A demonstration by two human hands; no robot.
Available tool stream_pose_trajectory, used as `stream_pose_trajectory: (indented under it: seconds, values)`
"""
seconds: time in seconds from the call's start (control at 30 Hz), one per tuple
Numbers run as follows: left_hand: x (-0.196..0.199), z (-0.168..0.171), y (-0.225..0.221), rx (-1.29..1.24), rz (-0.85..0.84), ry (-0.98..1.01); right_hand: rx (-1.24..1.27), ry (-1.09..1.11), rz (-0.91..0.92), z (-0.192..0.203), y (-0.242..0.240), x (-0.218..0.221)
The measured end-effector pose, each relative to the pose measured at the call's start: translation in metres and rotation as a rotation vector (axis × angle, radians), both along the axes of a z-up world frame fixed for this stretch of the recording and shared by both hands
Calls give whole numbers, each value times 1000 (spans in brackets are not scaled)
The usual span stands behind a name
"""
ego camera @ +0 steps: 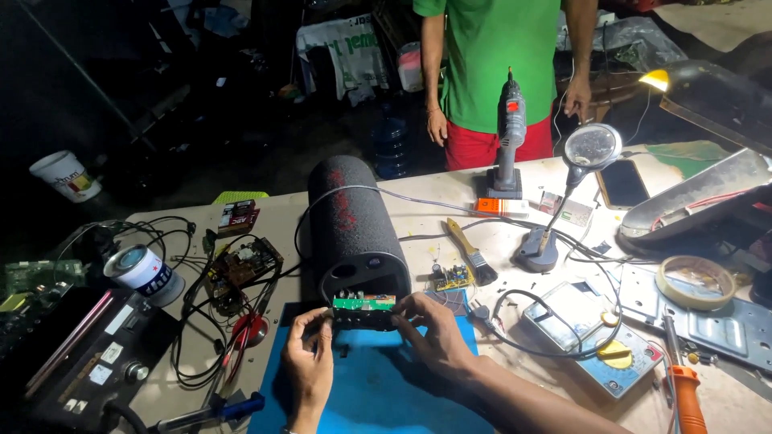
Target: Disassembling a circuit board from a portable speaker to inspect or repair internal components.
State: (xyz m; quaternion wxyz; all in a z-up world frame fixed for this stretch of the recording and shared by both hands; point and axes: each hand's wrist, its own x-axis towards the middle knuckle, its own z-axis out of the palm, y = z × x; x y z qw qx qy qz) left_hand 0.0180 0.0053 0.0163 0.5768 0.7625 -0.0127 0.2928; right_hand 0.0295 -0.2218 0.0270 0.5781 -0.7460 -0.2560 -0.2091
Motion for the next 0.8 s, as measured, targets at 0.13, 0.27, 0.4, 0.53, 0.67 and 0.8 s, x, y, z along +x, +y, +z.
stream_pose_trajectory:
  seconds: [0.13, 0.27, 0.4, 0.53, 0.67, 0.8]
  values:
    - [-1, 1, 2, -78, -26, 11, 205, 416, 157, 17, 1, -11]
    - [-4, 8, 3, -217, -138, 129, 456, 555, 301, 8, -3, -1]
    - [-12, 28, -3, -207, -340, 169, 613, 737, 348, 5, -8, 9]
    - [-13, 21, -1, -51, -330, 148, 731, 860, 403, -2, -10, 15]
    - [-17, 26, -3, 64, -243, 119, 715, 886, 439, -2, -11, 17]
    - [-14, 19, 1, 240, -182, 54, 708, 928, 477, -4, -11, 17]
